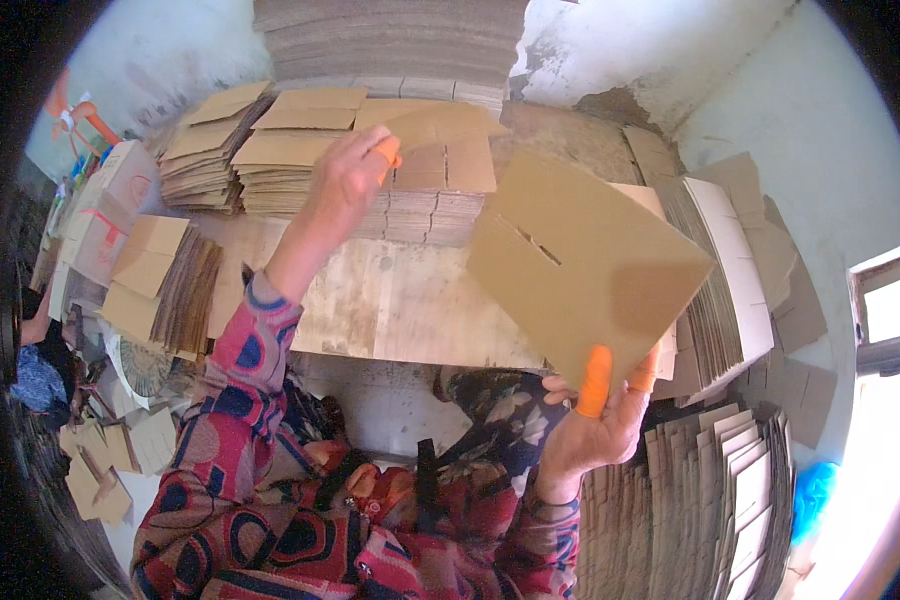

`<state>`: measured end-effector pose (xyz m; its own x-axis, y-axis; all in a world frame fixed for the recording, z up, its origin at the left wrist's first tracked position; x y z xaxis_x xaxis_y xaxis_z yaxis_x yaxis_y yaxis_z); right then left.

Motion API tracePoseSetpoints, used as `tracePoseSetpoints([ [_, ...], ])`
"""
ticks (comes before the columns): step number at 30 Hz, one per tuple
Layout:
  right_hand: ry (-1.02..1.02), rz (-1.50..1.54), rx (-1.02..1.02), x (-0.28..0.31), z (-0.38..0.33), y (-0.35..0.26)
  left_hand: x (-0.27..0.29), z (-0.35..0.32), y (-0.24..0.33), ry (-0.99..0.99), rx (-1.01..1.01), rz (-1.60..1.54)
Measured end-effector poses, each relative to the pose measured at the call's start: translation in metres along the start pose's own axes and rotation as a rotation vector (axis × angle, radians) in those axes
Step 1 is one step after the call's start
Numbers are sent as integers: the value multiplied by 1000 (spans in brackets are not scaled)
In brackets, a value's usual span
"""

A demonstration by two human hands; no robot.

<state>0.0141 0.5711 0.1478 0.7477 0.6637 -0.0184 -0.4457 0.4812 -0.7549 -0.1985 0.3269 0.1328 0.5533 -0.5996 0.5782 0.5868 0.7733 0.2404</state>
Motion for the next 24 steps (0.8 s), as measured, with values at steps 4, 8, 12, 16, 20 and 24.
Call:
tracePoseSetpoints([
  [4, 70, -30, 188, 17, 0, -6, 58, -29, 69, -139, -8, 193],
  [8, -132, -643, 584, 25, 6, -18, 79, -70, 96, -414, 85, 90],
  [12, -204, -524, 486, 18, 17, -37, 54, -103, 83, -668, 286, -5],
  [16, -242, -386, 313, 8, 29, -63, 32, -117, 63, -669, 384, 37],
  [20, -364, -172, -18, -10, 33, -65, 29, -119, 55, -631, 397, -46],
  [24, -531, -142, 44, -26, 33, -58, 34, -120, 58, -649, 417, -67],
])
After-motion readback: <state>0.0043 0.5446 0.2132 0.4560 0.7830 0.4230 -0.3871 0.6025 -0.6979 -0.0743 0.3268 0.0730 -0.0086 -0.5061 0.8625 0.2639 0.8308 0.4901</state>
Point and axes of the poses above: each hand's wrist, its own z-axis towards the middle knuckle, its own x-axis out of the back of the hand, y = z × x, the point moved 3 cm from there along z, towards the middle knuckle, and after that the axes turned 15 degrees about x, right-handed, at the moved point
